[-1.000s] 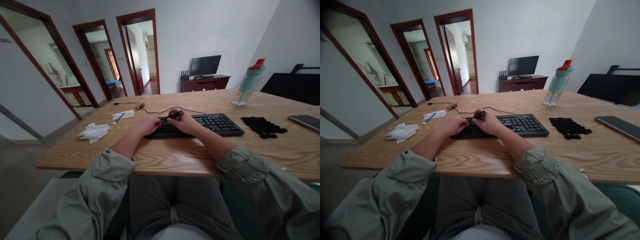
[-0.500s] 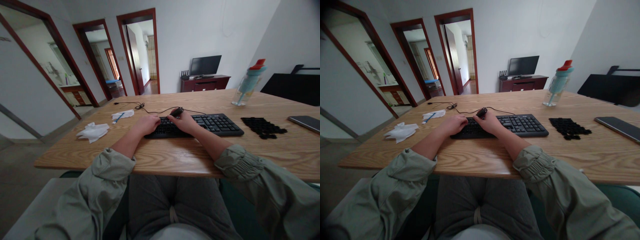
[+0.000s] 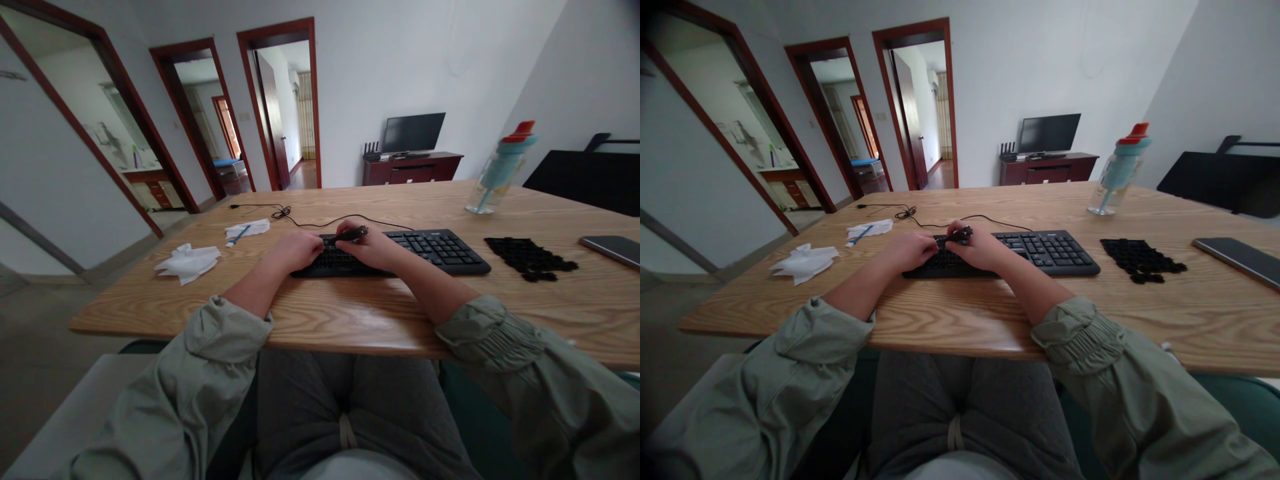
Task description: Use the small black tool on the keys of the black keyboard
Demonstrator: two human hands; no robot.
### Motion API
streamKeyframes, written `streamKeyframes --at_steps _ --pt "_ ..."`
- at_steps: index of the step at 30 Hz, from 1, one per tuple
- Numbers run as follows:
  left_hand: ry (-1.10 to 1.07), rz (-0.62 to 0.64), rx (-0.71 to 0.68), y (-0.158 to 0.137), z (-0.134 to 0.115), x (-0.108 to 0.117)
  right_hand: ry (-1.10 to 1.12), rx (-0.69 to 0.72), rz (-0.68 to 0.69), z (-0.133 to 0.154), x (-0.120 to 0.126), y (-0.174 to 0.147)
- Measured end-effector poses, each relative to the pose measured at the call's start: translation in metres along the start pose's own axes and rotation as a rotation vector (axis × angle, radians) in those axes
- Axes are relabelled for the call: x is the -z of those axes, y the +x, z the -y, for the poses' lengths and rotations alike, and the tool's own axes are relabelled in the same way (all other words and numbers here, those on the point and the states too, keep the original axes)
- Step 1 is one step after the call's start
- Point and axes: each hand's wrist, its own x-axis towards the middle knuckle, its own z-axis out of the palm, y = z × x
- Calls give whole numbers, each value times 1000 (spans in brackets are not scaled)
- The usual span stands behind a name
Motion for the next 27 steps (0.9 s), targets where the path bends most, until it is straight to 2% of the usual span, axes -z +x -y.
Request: streamKeyframes --at_steps 7,13,18,24,27 --pt "0 9 18 2 -1 -1 -24 -24 28 -1 1 3" --pt "-74 -6 -13 2 3 3 -11 -21 126 0 7 12" --pt "-142 19 6 -1 7 8 -25 -18 107 5 6 22" --pt "-102 7 -12 -1 7 3 -89 -15 122 22 2 29" --pt "-75 -5 -4 -1 5 0 -80 -12 154 19 6 33"
